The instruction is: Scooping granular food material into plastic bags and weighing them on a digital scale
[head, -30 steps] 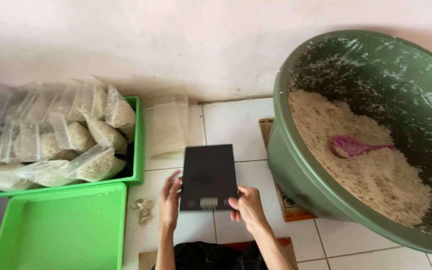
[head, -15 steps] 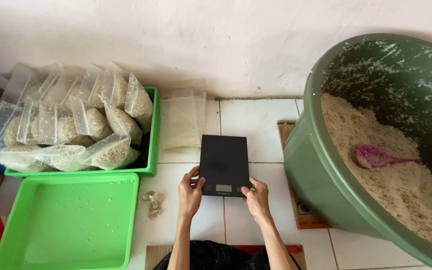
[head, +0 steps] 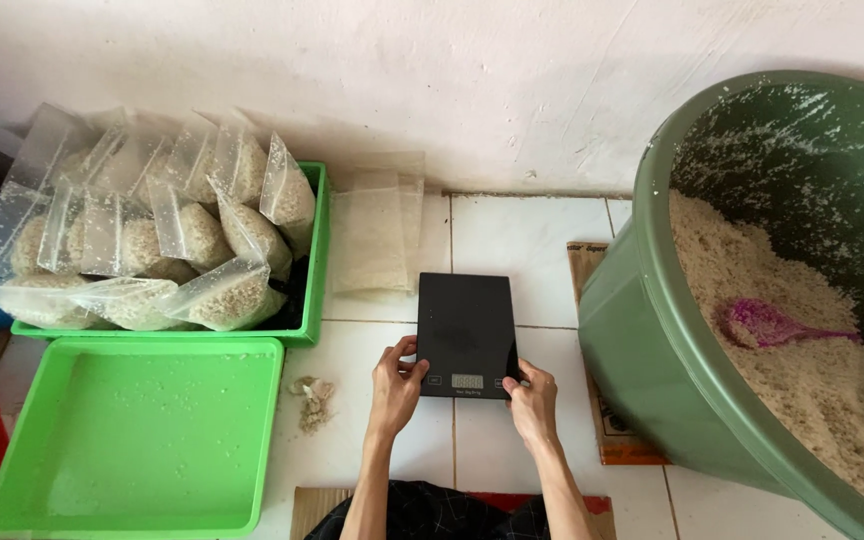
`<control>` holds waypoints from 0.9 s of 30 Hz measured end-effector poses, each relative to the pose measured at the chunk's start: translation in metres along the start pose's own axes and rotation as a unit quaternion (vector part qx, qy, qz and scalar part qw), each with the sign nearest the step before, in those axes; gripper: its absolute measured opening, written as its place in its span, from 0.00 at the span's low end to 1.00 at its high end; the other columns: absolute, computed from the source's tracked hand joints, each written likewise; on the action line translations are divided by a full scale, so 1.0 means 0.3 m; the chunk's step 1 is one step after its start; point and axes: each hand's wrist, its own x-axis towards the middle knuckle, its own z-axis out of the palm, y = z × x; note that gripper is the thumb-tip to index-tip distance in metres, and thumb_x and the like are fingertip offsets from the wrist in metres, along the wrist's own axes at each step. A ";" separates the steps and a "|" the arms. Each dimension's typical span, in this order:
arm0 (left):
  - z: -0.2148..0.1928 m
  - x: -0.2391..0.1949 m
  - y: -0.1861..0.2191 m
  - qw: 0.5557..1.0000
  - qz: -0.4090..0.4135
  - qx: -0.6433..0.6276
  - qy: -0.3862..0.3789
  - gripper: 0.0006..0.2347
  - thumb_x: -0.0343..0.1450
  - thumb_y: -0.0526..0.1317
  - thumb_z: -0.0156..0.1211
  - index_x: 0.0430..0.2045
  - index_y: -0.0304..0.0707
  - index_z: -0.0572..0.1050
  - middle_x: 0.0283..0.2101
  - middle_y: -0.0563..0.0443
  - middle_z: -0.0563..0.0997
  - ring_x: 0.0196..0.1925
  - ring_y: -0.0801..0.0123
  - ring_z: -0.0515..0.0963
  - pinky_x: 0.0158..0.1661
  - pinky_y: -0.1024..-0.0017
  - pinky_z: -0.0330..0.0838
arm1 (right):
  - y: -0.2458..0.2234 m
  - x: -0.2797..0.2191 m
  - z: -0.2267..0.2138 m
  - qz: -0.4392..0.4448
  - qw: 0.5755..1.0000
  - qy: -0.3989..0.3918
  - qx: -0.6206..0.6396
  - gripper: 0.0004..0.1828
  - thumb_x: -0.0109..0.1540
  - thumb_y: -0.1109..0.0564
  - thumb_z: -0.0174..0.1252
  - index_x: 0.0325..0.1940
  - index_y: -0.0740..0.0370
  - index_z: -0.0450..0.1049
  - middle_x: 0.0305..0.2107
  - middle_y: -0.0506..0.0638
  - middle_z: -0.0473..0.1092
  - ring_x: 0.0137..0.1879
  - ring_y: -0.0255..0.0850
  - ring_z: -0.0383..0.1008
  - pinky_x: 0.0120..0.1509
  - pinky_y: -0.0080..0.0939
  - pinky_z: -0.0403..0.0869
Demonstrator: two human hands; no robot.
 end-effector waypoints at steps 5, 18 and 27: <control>-0.002 0.007 -0.005 1.000 -0.013 0.018 0.003 0.15 0.63 0.28 0.58 0.45 0.33 0.76 0.37 0.44 0.79 0.34 0.64 0.81 0.37 0.70 0.79 | 0.076 0.045 0.007 -0.063 0.995 0.005 -0.079 0.27 0.57 0.70 0.51 0.62 0.70 0.67 0.55 0.61 0.68 0.58 0.51 0.72 0.65 0.44 0.70; -0.032 -0.015 -0.016 0.992 -0.094 0.083 -0.017 0.15 0.58 0.32 0.63 0.39 0.35 0.73 0.27 0.49 0.85 0.26 0.68 0.82 0.31 0.72 0.76 | 0.109 0.033 -0.021 -0.094 0.976 0.025 -0.193 0.23 0.52 0.67 0.53 0.52 0.62 0.69 0.20 0.50 0.64 0.24 0.41 0.63 0.30 0.44 0.66; -0.043 -0.011 -0.042 0.976 -0.090 0.196 0.019 0.04 0.62 0.36 0.56 0.26 0.38 0.72 0.20 0.51 0.79 0.23 0.62 0.78 0.31 0.67 0.71 | 0.072 -0.018 -0.003 -0.082 0.969 0.001 -0.234 0.18 0.53 0.68 0.53 0.46 0.60 0.65 0.23 0.52 0.65 0.27 0.41 0.65 0.30 0.46 0.67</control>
